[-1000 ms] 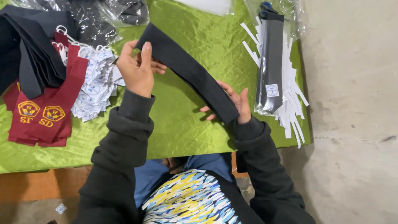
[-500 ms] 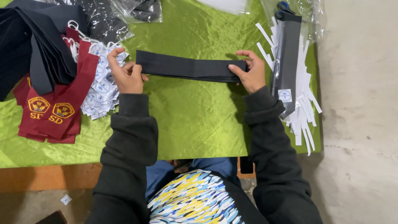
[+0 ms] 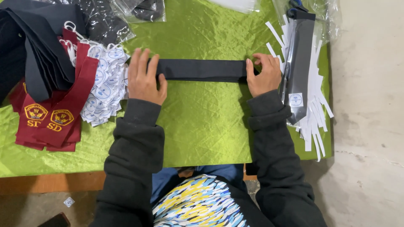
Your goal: Folding a black school tie, applying a label, and inserting it into a plastic sleeve for packaging.
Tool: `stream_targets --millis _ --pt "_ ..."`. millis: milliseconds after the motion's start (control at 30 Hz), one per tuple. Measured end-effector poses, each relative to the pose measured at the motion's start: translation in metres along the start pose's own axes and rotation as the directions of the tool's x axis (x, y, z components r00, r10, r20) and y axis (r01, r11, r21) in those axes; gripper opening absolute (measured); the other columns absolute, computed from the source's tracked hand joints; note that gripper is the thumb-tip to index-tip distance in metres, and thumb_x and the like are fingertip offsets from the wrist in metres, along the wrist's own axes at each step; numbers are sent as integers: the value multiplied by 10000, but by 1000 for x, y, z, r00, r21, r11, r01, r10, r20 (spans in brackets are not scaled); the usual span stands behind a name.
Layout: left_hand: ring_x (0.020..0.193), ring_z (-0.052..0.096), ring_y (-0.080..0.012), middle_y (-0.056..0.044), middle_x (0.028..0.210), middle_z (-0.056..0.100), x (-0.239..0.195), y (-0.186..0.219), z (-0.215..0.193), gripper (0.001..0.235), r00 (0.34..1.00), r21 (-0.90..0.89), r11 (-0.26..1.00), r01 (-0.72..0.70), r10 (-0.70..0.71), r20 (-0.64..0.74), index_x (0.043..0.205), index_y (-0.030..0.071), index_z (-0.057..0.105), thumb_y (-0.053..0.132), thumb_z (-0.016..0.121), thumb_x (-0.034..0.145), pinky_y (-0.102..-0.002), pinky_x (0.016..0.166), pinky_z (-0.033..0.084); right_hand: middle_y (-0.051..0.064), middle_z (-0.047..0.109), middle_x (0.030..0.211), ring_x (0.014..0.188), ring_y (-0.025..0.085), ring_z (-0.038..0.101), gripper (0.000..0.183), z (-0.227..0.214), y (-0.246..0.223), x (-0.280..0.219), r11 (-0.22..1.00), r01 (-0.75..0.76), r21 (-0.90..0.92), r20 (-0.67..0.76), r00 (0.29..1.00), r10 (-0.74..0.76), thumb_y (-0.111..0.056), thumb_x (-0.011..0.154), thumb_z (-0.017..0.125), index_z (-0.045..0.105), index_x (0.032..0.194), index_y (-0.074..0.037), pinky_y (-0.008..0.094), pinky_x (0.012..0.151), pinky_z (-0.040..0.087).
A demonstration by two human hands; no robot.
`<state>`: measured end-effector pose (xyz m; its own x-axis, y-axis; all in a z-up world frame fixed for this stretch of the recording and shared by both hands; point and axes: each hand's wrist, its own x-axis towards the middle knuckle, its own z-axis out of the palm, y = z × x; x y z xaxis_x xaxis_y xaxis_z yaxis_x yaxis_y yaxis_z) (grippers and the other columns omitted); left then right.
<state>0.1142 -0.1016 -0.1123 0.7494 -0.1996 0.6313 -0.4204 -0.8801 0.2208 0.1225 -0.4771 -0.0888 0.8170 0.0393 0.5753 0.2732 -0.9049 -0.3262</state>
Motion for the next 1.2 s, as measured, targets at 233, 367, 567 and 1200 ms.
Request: stream_targets --millis 233,367,567,1200 --pt "1454 424 -446 -226 1482 533 -13 9 17 429 982 -123 992 19 4 189 1405 48 626 230 709 1025 -575 1209 290 -13 582 774 789 220 640 345 -1 -4 -5 994 -30 -104 65 997 37 -428 988 842 738 1085 -114 357 697 550" --pt "1480 400 -429 -215 1499 520 -16 7 20 454 977 -85 996 19 0 215 1419 65 615 295 700 1037 -568 1226 266 21 603 817 816 249 659 291 -6 -17 -3 999 -49 -19 105 993 51 -298 977 841 711 1175 -129 423 702 574" --pt "1500 372 -420 -222 1498 526 -10 28 21 597 984 -37 997 -67 72 161 1438 58 593 401 760 977 -558 1229 268 89 639 891 800 229 678 354 1 -29 -2 877 -92 471 21 995 94 -52 1014 742 643 1344 -137 382 613 567" --pt "992 803 -336 -171 1147 759 -11 -12 -52 259 584 -911 319 260 -803 -115 1312 103 640 253 540 1127 -466 782 725 129 696 1283 1339 462 544 298 29 -92 -12 910 96 402 217 956 -196 -200 1002 750 717 1289 -128 610 1124 430"
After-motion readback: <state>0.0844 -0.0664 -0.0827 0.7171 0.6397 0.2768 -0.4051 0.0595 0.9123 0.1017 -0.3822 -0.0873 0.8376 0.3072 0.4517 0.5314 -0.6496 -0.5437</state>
